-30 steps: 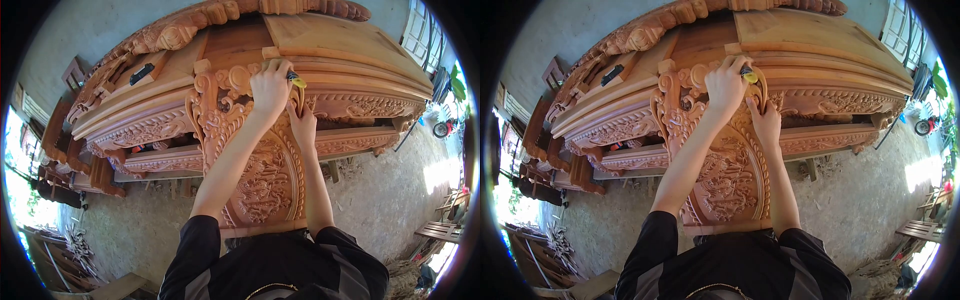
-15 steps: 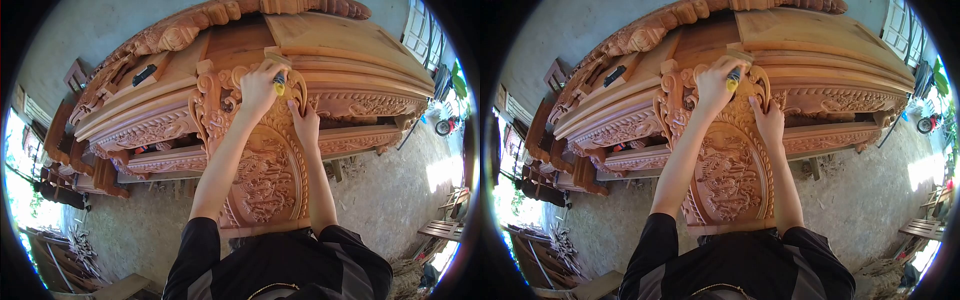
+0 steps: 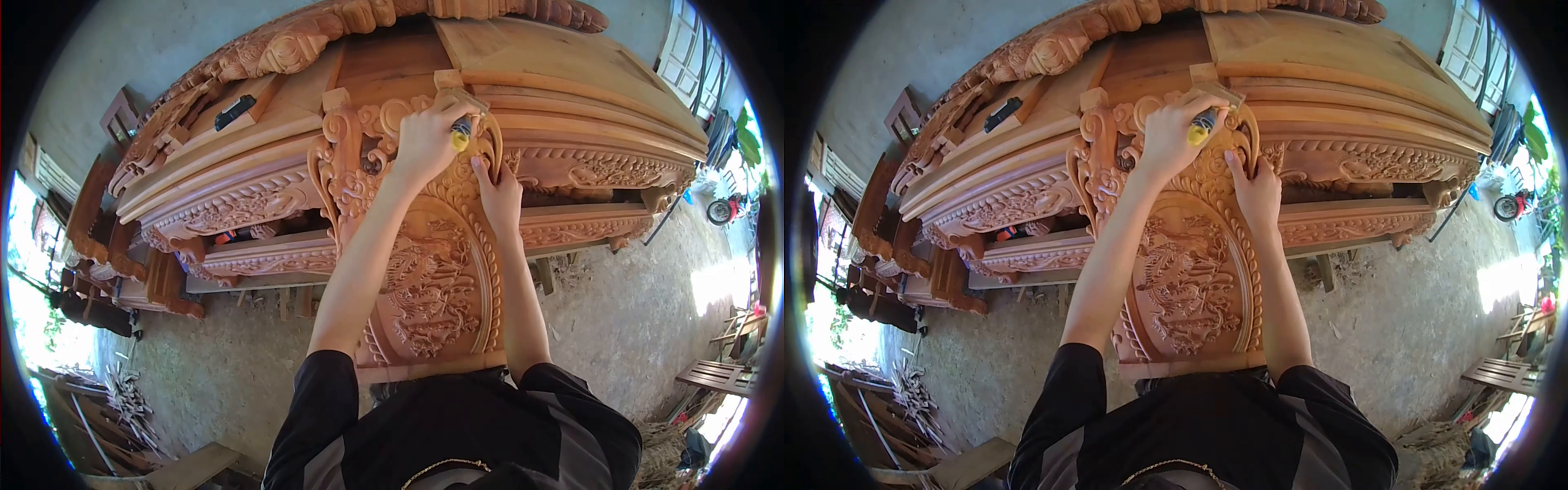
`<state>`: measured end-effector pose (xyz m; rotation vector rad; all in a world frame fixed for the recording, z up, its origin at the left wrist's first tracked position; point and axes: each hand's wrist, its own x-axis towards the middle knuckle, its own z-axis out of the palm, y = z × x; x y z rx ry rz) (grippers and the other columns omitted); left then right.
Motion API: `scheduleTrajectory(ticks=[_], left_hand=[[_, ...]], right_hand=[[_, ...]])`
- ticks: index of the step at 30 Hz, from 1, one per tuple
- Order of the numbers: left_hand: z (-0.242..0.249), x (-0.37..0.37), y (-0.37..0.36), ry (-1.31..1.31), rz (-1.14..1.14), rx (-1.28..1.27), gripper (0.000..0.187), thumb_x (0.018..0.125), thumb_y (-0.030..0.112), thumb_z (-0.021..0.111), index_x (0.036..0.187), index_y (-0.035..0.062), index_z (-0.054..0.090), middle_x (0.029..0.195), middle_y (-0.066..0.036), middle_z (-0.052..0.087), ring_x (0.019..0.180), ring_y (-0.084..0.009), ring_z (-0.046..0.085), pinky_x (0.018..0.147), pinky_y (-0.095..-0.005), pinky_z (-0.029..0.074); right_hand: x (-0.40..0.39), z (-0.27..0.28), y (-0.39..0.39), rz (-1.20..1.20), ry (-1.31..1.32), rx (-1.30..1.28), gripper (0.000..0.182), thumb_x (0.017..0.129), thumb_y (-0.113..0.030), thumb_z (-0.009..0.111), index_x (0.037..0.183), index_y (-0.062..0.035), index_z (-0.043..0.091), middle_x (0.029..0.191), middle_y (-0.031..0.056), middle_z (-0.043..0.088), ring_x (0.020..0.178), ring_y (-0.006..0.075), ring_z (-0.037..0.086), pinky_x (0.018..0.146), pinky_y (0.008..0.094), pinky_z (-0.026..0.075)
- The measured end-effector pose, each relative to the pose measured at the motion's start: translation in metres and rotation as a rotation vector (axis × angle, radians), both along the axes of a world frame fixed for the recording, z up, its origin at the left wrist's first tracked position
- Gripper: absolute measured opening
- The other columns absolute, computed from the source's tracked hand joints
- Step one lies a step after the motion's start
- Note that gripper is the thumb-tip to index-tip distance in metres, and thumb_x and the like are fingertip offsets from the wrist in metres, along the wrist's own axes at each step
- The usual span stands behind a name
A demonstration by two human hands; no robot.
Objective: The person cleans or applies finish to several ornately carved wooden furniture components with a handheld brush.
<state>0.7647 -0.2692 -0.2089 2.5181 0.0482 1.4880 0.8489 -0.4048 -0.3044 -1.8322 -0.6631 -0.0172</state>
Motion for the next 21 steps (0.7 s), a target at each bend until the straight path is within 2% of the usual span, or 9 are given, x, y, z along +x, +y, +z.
scheduleTrajectory(ticks=[4,7,10,12,14,15,18,20,21], left_hand=[[0.0,-0.003,0.003,-0.012,0.257,0.003,0.009,0.09,0.022,0.071,0.095,0.0147,0.07,0.089,-0.003,0.072,0.071,-0.0265,0.069,0.058,-0.0352,0.051],[-0.002,-0.002,0.002,0.011,0.254,-0.027,0.01,0.09,0.025,0.07,0.095,0.0154,0.071,0.089,-0.001,0.072,0.071,-0.0262,0.069,0.059,-0.0349,0.051],[0.0,-0.008,0.008,-0.04,0.025,-0.026,0.012,0.091,0.026,0.069,0.096,0.0149,0.07,0.087,-0.001,0.073,0.071,-0.0258,0.069,0.058,-0.0355,0.051],[0.001,-0.012,0.009,-0.114,0.267,-0.014,0.011,0.091,0.025,0.07,0.096,0.0152,0.07,0.088,-0.002,0.073,0.072,-0.0259,0.069,0.058,-0.0361,0.052],[0.0,-0.011,0.006,-0.097,0.29,-0.014,0.011,0.091,0.025,0.07,0.096,0.0154,0.07,0.088,-0.002,0.073,0.073,-0.0258,0.07,0.059,-0.0362,0.052],[-0.001,-0.009,0.005,-0.081,0.312,-0.014,0.011,0.091,0.025,0.07,0.096,0.0157,0.07,0.087,-0.003,0.073,0.074,-0.0257,0.07,0.059,-0.0363,0.053],[-0.007,0.0,0.008,-0.079,0.12,-0.012,0.011,0.092,0.026,0.069,0.095,0.0153,0.069,0.088,-0.003,0.073,0.074,-0.0254,0.071,0.058,-0.0363,0.053],[-0.013,0.007,0.009,-0.116,0.135,-0.044,0.013,0.085,0.023,0.072,0.095,0.016,0.066,0.089,-0.002,0.071,0.069,-0.0256,0.069,0.056,-0.0369,0.052],[-0.015,0.01,0.009,-0.112,0.13,-0.013,0.014,0.085,0.024,0.072,0.095,0.0162,0.066,0.091,-0.002,0.071,0.071,-0.025,0.07,0.058,-0.0369,0.053]], right_hand=[[-0.001,0.001,0.0,0.012,-0.019,0.051,0.062,0.09,-0.057,0.068,0.089,0.0048,0.064,0.072,0.0173,0.067,0.068,0.0326,0.067,0.066,0.0392,0.052],[0.0,0.0,0.001,0.009,-0.01,0.04,0.062,0.09,-0.057,0.068,0.089,0.0051,0.064,0.073,0.018,0.067,0.069,0.0325,0.067,0.066,0.0386,0.052],[0.0,-0.001,0.001,0.01,-0.02,0.056,0.062,0.09,-0.057,0.067,0.088,0.0051,0.064,0.073,0.018,0.067,0.068,0.0323,0.067,0.065,0.0384,0.052],[0.0,0.0,0.001,0.013,-0.019,0.062,0.062,0.09,-0.057,0.067,0.087,0.0051,0.064,0.072,0.0178,0.067,0.068,0.0323,0.067,0.065,0.0383,0.052],[0.0,0.002,-0.001,0.001,0.013,-0.029,0.057,0.093,-0.052,0.067,0.099,0.005,0.068,0.073,0.0154,0.067,0.068,0.0232,0.064,0.067,0.0352,0.05],[0.0,0.002,0.0,0.003,0.009,-0.032,0.057,0.093,-0.052,0.067,0.099,0.005,0.068,0.073,0.0154,0.067,0.068,0.0232,0.064,0.067,0.0352,0.05],[0.001,0.001,0.001,0.006,-0.024,-0.036,0.06,0.093,-0.054,0.066,0.099,0.0052,0.069,0.076,0.0172,0.068,0.073,0.0255,0.066,0.07,0.0369,0.051],[0.0,0.001,0.002,-0.032,-0.02,-0.041,0.065,0.092,-0.059,0.064,0.095,0.0059,0.067,0.079,0.0208,0.069,0.077,0.036,0.07,0.07,0.0405,0.053],[-0.002,0.001,0.003,-0.035,-0.07,-0.01,0.066,0.093,-0.059,0.062,0.105,0.0059,0.069,0.087,0.0225,0.072,0.085,0.038,0.071,0.074,0.0422,0.054]])
